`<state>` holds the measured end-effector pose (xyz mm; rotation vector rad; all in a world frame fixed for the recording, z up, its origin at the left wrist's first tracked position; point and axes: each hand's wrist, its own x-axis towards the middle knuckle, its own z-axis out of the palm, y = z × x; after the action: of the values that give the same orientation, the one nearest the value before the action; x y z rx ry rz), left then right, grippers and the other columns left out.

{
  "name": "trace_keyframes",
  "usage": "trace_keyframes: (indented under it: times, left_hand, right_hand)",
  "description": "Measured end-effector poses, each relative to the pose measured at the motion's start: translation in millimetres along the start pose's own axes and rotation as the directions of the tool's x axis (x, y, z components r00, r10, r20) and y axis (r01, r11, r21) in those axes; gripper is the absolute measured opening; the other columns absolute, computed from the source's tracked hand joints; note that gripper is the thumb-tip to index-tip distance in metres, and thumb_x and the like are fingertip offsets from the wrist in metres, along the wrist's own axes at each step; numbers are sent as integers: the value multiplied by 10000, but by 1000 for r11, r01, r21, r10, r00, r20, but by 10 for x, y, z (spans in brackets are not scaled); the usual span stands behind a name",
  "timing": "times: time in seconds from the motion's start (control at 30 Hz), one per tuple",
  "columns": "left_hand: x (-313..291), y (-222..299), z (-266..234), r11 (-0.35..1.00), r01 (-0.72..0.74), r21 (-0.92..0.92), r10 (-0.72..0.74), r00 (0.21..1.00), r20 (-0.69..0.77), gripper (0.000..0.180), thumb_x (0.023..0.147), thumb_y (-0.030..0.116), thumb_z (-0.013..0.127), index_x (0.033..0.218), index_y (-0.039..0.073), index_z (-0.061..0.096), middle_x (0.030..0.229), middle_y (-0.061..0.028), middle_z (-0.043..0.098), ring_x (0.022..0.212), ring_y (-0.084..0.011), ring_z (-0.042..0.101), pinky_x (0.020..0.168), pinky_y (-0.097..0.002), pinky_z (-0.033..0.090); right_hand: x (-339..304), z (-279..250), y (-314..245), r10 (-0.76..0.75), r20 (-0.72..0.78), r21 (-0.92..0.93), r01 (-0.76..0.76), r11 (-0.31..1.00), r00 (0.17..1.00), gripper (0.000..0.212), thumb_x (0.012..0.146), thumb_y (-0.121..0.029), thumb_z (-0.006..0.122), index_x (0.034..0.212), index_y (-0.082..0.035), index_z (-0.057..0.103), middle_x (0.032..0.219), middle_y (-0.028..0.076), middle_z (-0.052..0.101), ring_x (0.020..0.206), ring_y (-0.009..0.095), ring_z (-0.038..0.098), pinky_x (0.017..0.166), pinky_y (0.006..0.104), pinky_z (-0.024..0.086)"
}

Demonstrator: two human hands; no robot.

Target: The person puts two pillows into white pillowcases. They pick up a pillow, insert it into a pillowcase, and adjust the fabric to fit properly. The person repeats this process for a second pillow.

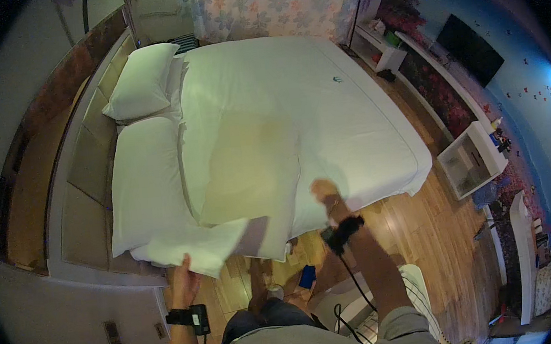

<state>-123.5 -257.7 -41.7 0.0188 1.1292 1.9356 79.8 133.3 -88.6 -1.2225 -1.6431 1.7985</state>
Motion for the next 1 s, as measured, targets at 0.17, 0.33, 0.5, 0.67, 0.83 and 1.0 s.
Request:
trace_keyframes:
  times: [0.17, 0.33, 0.5, 0.67, 0.83, 1.0]
  left_hand:
    - [253, -145, 658, 963, 203, 179, -233, 958, 165, 459, 836, 236, 523, 1195, 7, 350, 1146, -82, 449, 1053, -190, 443, 903, -304, 377]
    - [427, 17, 1163, 878, 302, 372, -413, 870, 268, 438, 823, 216, 546, 1174, 8, 387, 1115, -70, 472, 1015, -164, 468, 881, -268, 390]
    - [966, 254, 1256, 623, 277, 731, -628, 735, 256, 501, 816, 265, 554, 1200, 14, 354, 1090, -58, 475, 964, -141, 470, 796, -249, 406]
    - [1660, 233, 1309, 524, -47, 851, -485, 805, 343, 743, 783, 293, 596, 1296, 24, 132, 1212, -146, 382, 1056, -241, 424, 835, -324, 396]
    - [1834, 156, 1534, 528, -514, 677, -397, 555, 731, 796, 729, 209, 644, 1320, 105, 122, 1323, -127, 242, 1195, -238, 302, 954, -374, 295]
    - [2061, 271, 1720, 449, -679, 581, -343, 470, 814, 676, 741, 131, 616, 1293, 41, 236, 1290, -160, 319, 1190, -249, 320, 990, -322, 242]
  right_hand:
    - [-593, 635, 474, 351, 400, 19, -391, 920, 846, 485, 853, -396, 426, 1195, -52, 411, 1132, 62, 501, 1001, 178, 488, 840, 310, 395]
    - [-978, 743, 77, 319, 548, 304, -540, 785, 773, 577, 820, -474, 452, 1183, -27, 420, 1072, 71, 520, 949, 146, 493, 810, 262, 401]
    - [-996, 596, -308, 71, 274, 491, -203, 847, 959, 434, 800, -314, 527, 1118, -30, 441, 913, 72, 543, 776, 177, 528, 686, 294, 437]
    - [-599, 665, -736, 76, -96, 584, -6, 812, 992, 377, 765, -181, 574, 1065, -7, 428, 835, 68, 536, 739, 188, 534, 631, 295, 455]
    - [-154, 1143, -865, 183, -217, 755, 46, 654, 959, 312, 772, -173, 564, 1021, -25, 446, 833, 68, 536, 736, 186, 530, 626, 318, 462]
    - [99, 1399, -971, 96, -283, 785, 174, 594, 954, 251, 807, -216, 538, 975, -41, 476, 853, 58, 538, 784, 182, 532, 688, 320, 461]
